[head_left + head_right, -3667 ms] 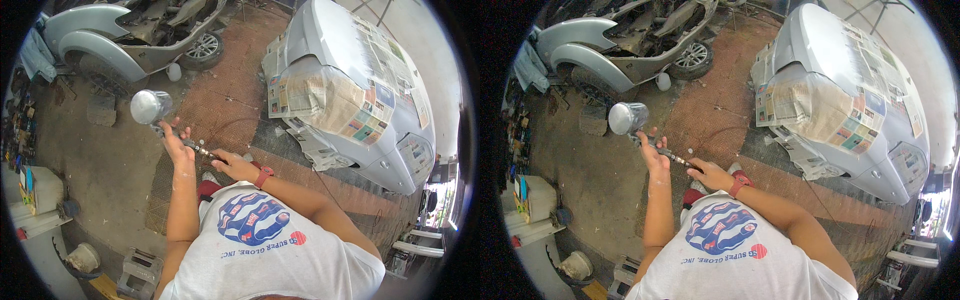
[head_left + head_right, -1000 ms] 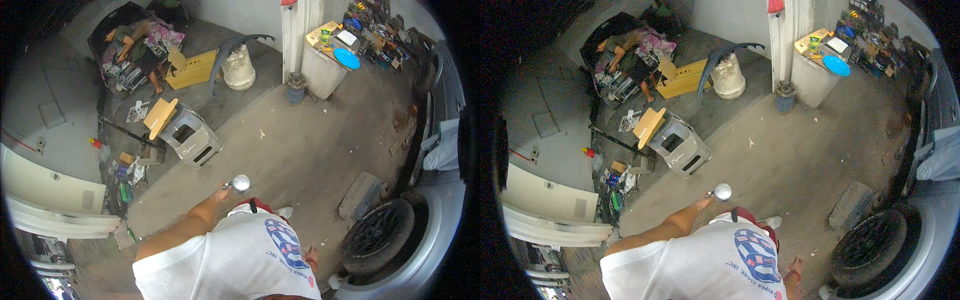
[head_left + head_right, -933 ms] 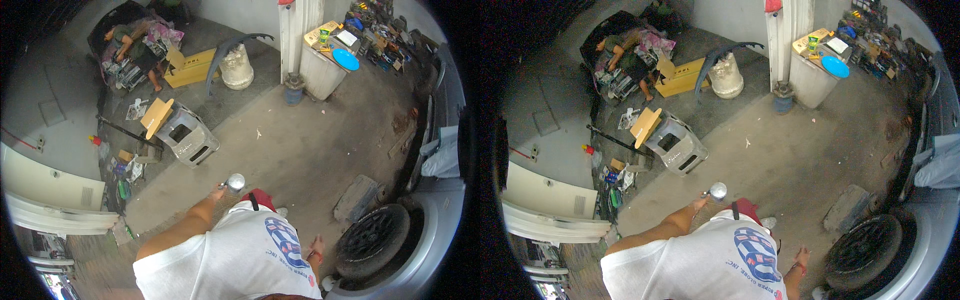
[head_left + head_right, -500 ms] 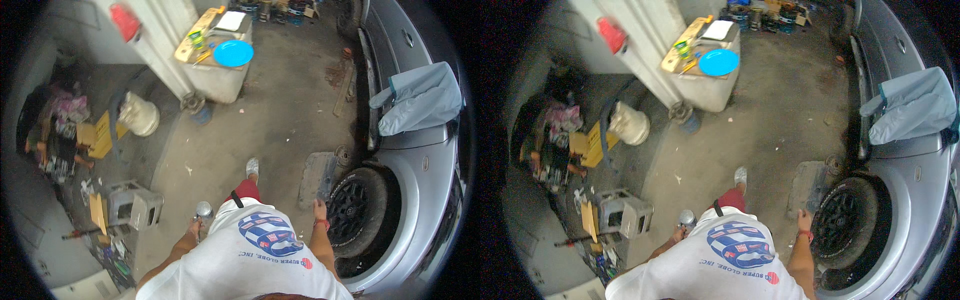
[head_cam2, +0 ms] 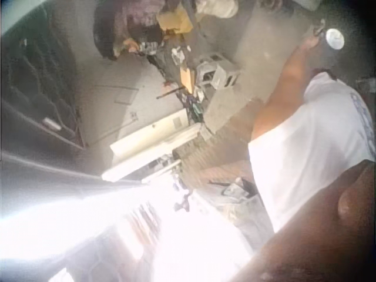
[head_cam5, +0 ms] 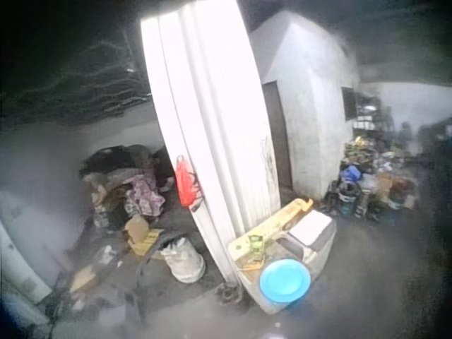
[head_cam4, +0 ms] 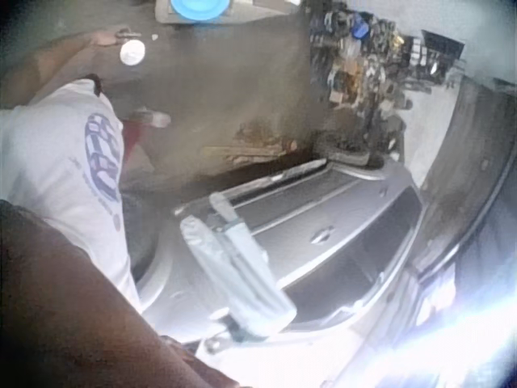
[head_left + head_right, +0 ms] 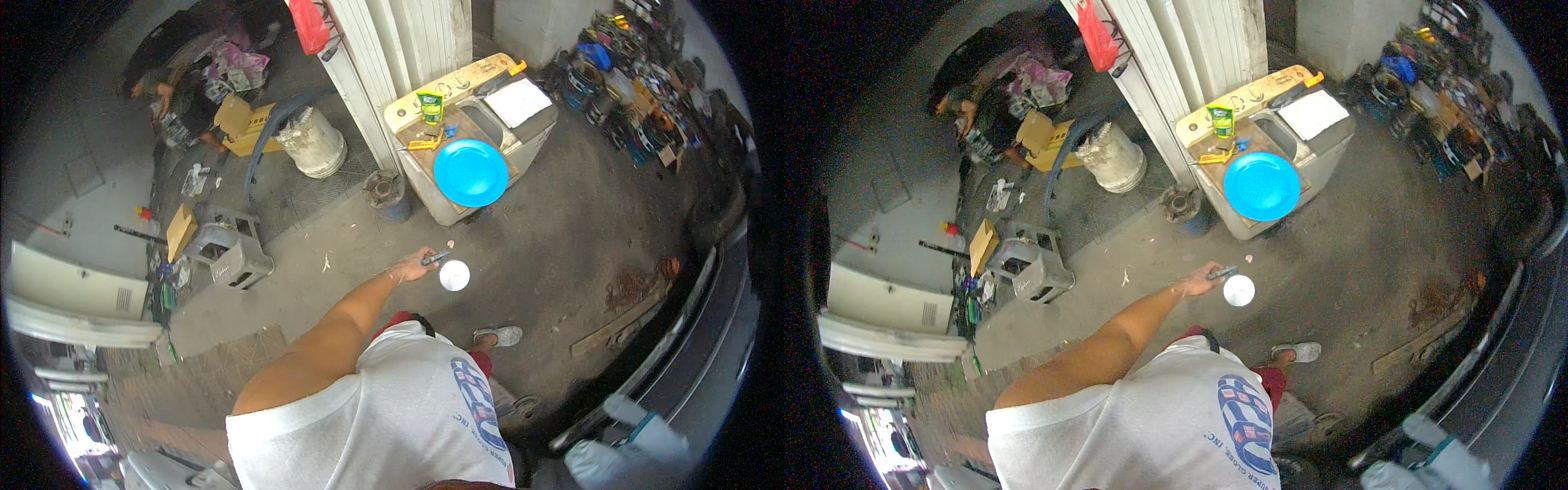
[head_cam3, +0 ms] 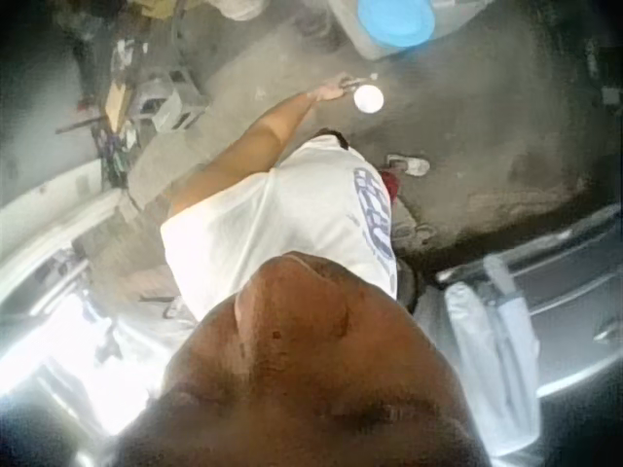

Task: The person uses a spray gun to apply white paint to a car bumper and then to the hood of a vehicle. After finishing, the person walks to a cluttered area, sits on the floor, and handles paint cans and a phone.

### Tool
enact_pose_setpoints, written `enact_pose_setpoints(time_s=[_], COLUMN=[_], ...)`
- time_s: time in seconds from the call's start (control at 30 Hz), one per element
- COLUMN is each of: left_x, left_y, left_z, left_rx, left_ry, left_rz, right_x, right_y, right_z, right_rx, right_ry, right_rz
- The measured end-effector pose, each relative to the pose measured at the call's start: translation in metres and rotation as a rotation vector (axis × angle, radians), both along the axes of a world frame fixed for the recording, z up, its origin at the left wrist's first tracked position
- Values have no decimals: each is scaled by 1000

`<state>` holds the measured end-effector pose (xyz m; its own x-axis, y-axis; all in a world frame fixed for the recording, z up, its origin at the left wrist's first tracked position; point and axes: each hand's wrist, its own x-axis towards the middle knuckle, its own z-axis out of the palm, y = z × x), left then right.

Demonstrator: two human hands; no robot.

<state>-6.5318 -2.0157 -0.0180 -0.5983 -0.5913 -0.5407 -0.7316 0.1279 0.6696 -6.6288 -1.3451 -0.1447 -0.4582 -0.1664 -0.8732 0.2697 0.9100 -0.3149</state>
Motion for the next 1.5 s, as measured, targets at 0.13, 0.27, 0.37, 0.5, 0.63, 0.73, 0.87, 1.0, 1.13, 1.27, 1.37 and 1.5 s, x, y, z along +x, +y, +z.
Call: enact_pose_setpoints(time_s=[0.13,0.27,0.37,0.5,0.63,0.73,0.87,1.0,1.13,1.27,1.37,1.5], left_x=[-112,-114,-141,-184,-260,-347,-536,-731,-926,-1135,-1210,-1317], left_y=[34,102,146,176,166,188,48,-43,-138,-149,-149,-111], left_z=[11,-78,-113,-104,-107,-164,-133,-109,-86,-27,-51,-63], left_rx=[36,251,215,327,309,636,561,430,239,211,256,465], left_ry=[-108,-56,-66,-227,-407,-179,-37,46,150,55,181,263], left_rz=[74,473,727,786,815,829,722,446,241,251,271,367], right_x=[-204,-461,-636,-801,-876,-909,-851,-850,-912,-1049,-1178,-1396], right_y=[18,38,10,-39,-79,23,-46,-3,-1,-13,-51,-100], right_z=[-2,2,49,92,56,-14,-46,-60,-94,-120,-121,-84], right_rx=[-109,-418,-381,-480,-462,-442,-231,-205,-201,-66,-36,70], right_ry=[29,3,161,369,380,421,175,12,129,303,389,631], right_rz=[-202,-575,-717,-564,-501,-322,-154,-80,215,277,224,123])
